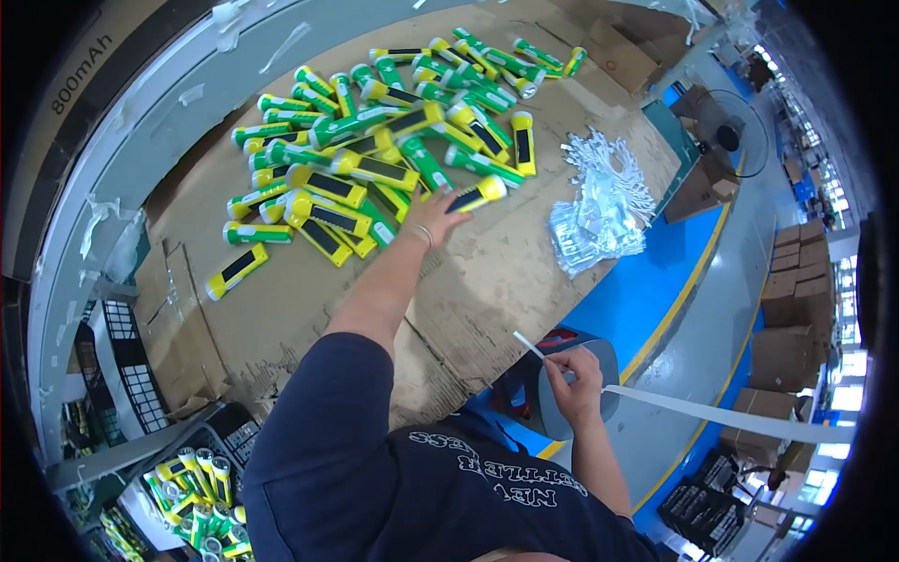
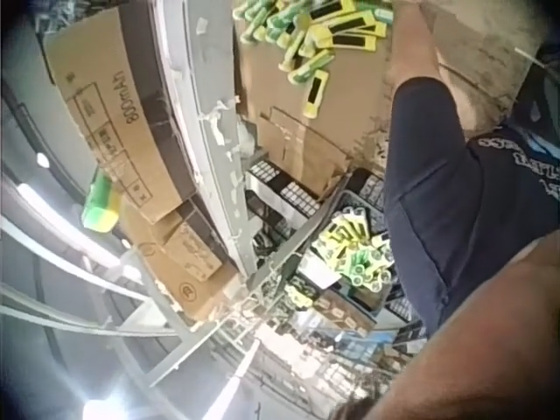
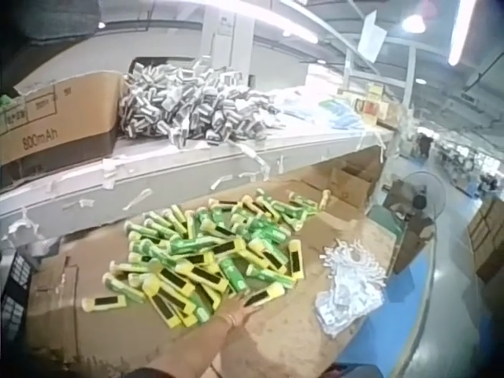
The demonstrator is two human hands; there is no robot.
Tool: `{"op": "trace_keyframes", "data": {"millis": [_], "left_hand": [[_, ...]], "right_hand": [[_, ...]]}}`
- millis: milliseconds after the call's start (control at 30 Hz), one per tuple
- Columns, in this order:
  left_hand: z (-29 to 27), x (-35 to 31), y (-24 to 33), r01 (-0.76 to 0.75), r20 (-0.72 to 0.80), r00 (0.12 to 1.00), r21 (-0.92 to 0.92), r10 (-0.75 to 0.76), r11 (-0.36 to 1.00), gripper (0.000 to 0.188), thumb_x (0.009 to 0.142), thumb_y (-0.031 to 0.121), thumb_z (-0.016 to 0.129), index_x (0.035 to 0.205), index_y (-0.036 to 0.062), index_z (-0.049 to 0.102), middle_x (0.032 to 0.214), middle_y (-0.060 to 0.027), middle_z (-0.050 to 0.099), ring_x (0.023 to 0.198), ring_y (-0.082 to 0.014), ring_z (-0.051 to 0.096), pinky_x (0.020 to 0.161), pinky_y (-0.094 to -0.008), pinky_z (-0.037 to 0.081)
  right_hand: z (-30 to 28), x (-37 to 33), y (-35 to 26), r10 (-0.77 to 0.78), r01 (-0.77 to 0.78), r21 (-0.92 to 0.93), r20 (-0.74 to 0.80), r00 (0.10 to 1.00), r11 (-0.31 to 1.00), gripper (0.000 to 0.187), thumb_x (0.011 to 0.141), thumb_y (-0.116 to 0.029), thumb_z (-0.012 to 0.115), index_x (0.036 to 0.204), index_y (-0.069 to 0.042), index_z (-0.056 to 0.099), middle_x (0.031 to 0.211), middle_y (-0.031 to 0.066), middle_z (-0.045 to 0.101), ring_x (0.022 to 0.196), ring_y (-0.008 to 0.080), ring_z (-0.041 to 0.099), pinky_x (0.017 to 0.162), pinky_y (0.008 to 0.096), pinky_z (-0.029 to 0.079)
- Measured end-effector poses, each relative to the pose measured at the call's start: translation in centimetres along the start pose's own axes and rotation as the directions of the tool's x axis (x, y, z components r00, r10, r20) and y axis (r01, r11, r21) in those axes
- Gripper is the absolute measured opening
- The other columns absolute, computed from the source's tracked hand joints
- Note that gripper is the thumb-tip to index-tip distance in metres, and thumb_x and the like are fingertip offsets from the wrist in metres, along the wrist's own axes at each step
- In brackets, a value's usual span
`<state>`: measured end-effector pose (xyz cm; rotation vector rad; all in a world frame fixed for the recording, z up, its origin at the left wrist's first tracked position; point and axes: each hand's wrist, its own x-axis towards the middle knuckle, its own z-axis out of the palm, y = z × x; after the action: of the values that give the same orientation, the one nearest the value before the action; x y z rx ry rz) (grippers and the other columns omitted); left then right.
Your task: Applying small white adhesive labels to the green bodies of plastic flashlights on an industrial assembly line.
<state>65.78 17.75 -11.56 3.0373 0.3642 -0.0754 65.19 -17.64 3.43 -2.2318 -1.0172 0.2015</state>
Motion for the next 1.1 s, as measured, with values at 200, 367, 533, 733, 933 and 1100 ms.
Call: {"op": "trace_keyframes", "data": {"millis": [200, 367, 533, 733, 933, 1100], "left_hand": [[-1.1, 2.2, -1.2, 0.273, 0.047, 0.960, 0.056, -0.276, 0.960, 0.040, 0.089, 0.022, 0.042, 0.126, 0.0338, 0.046, 0.145, -0.0082, 0.020, 0.134, -0.0267, 0.020, 0.104, -0.0484, 0.022], [0.0, -7.5, 2.1, -0.099, -0.258, 0.965, -0.229, 0.038, 0.968, 0.050, 0.072, 0.018, 0.063, 0.120, 0.0211, 0.050, 0.135, -0.0174, 0.031, 0.122, -0.0366, 0.034, 0.100, -0.0442, 0.032], [-2.8, -23.7, 1.8, 0.032, -0.345, 0.913, -0.467, -0.216, 0.883, 0.049, 0.069, 0.012, 0.064, 0.116, 0.0181, 0.053, 0.129, -0.0174, 0.036, 0.120, -0.0368, 0.034, 0.100, -0.0431, 0.032], [-5.5, -44.2, -3.8, 0.498, -0.516, 0.504, -0.482, -0.692, 0.721, 0.039, 0.070, 0.010, 0.060, 0.109, 0.0120, 0.055, 0.121, -0.0197, 0.044, 0.112, -0.0371, 0.041, 0.096, -0.0435, 0.033], [-4.8, -66.6, -3.6, 0.880, -0.596, -0.021, -0.392, -0.803, 0.268, 0.037, 0.072, 0.008, 0.063, 0.108, 0.0091, 0.056, 0.117, -0.0178, 0.045, 0.110, -0.0350, 0.043, 0.094, -0.0417, 0.035], [-0.2, -77.6, 0.6, 0.741, 0.041, -0.652, -0.178, -0.757, -0.648, 0.092, 0.064, 0.048, 0.070, 0.139, 0.0264, 0.022, 0.144, -0.0204, 0.011, 0.123, -0.0458, 0.029, 0.098, -0.0496, 0.032]], "right_hand": [[0.3, -1.8, -1.7, -0.012, 0.012, 0.013, 0.050, 0.999, 1.000, 0.005, 0.073, -0.011, 0.067, 0.074, -0.011, 0.063, 0.068, 0.0002, 0.058, 0.067, 0.0168, 0.058, 0.091, 0.0405, 0.036], [2.8, -3.1, -3.0, -0.156, 0.149, 0.075, 0.095, 0.983, 0.986, 0.006, 0.072, -0.011, 0.067, 0.073, -0.012, 0.062, 0.067, -0.0002, 0.058, 0.067, 0.0177, 0.057, 0.086, 0.0379, 0.038], [5.1, -3.2, -7.0, -0.307, 0.243, 0.257, 0.249, 0.919, 0.935, 0.004, 0.073, -0.015, 0.066, 0.073, -0.012, 0.063, 0.064, 0.0011, 0.056, 0.066, 0.0196, 0.056, 0.079, 0.0346, 0.039], [10.6, -4.5, -12.4, -0.498, 0.297, 0.450, 0.439, 0.748, 0.842, 0.008, 0.075, -0.015, 0.064, 0.075, -0.007, 0.063, 0.066, 0.0060, 0.057, 0.064, 0.0245, 0.056, 0.066, 0.0341, 0.042], [14.5, -7.4, -17.9, -0.631, 0.327, 0.559, 0.526, 0.571, 0.762, 0.008, 0.074, -0.015, 0.064, 0.074, -0.008, 0.063, 0.070, 0.0059, 0.059, 0.067, 0.0247, 0.058, 0.070, 0.0351, 0.041], [16.5, -9.5, -21.1, -0.685, 0.395, 0.563, 0.540, 0.489, 0.726, 0.008, 0.074, -0.015, 0.065, 0.074, -0.008, 0.063, 0.070, 0.0063, 0.060, 0.069, 0.0248, 0.058, 0.072, 0.0349, 0.041]]}}
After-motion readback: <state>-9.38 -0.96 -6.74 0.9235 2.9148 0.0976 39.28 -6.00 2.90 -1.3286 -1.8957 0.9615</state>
